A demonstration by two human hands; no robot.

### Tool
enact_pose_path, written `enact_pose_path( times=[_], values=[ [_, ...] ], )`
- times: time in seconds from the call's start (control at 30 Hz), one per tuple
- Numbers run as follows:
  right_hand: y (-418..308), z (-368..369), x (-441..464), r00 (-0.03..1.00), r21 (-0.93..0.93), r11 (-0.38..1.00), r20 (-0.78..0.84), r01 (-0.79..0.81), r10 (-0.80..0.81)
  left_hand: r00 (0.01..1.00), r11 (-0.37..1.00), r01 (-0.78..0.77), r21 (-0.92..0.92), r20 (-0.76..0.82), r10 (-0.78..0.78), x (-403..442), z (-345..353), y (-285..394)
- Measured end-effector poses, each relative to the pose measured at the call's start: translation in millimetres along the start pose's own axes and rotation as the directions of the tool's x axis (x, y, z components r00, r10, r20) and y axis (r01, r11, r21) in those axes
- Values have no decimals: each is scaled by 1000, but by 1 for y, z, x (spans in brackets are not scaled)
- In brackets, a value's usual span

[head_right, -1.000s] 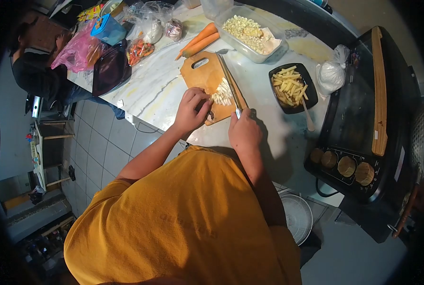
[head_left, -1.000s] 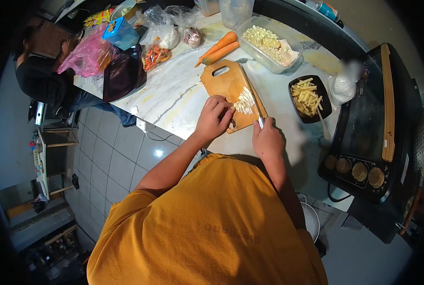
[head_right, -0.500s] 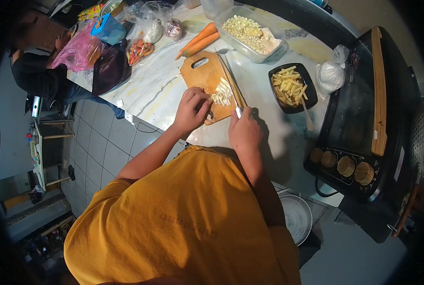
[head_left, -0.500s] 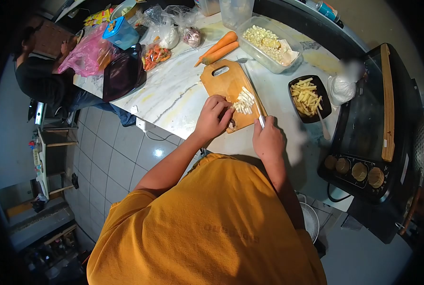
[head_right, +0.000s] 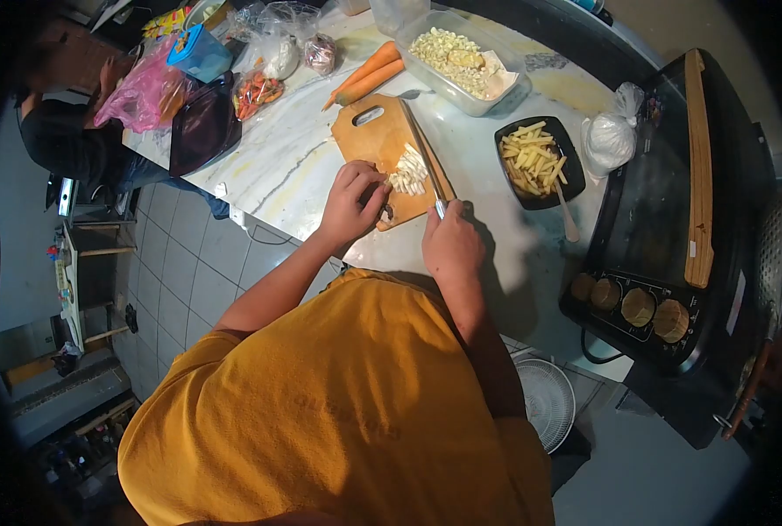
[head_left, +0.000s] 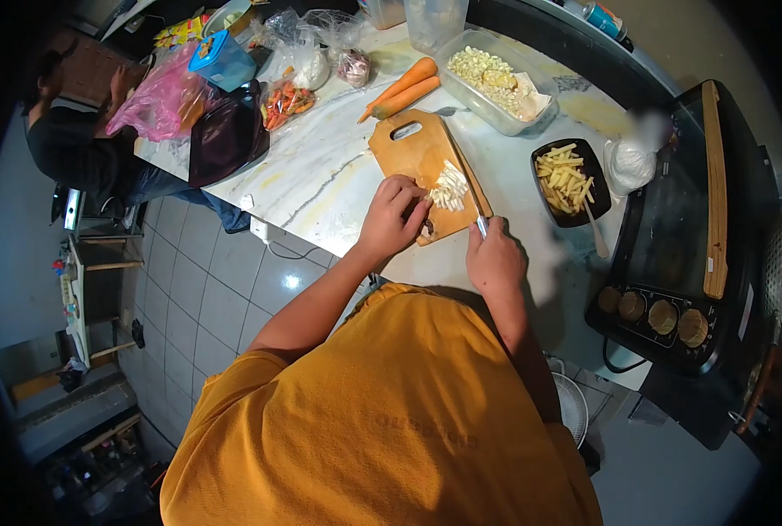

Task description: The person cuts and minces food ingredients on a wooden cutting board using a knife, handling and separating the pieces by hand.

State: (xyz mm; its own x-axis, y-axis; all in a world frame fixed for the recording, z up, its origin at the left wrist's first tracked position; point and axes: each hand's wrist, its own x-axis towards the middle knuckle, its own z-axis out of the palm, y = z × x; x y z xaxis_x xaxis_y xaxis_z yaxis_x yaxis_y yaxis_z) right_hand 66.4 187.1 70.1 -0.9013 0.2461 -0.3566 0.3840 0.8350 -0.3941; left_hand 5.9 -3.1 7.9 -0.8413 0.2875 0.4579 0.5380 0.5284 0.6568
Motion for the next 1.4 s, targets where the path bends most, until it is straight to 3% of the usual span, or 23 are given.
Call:
enact_pose_path(
  times=[0.63,0.97,1.27,1.4],
  values=[
    [-2,9,-5,988,30,988,45,149,-151,1000,1000,-1,-28,-15,1,-2,0,0],
    [-1,10,-6,986,48,987,54,153,-155,1000,1000,23,-3,-11,-23,-5,-4,4],
    [12,18,0,982,123,978,-107,168,-155,995,996,88,33,-45,-87,2,-3,11],
    [9,11,-3,993,100,988,-8,119,-119,994,987,108,119,-33,-105,4,3,17]
  ],
)
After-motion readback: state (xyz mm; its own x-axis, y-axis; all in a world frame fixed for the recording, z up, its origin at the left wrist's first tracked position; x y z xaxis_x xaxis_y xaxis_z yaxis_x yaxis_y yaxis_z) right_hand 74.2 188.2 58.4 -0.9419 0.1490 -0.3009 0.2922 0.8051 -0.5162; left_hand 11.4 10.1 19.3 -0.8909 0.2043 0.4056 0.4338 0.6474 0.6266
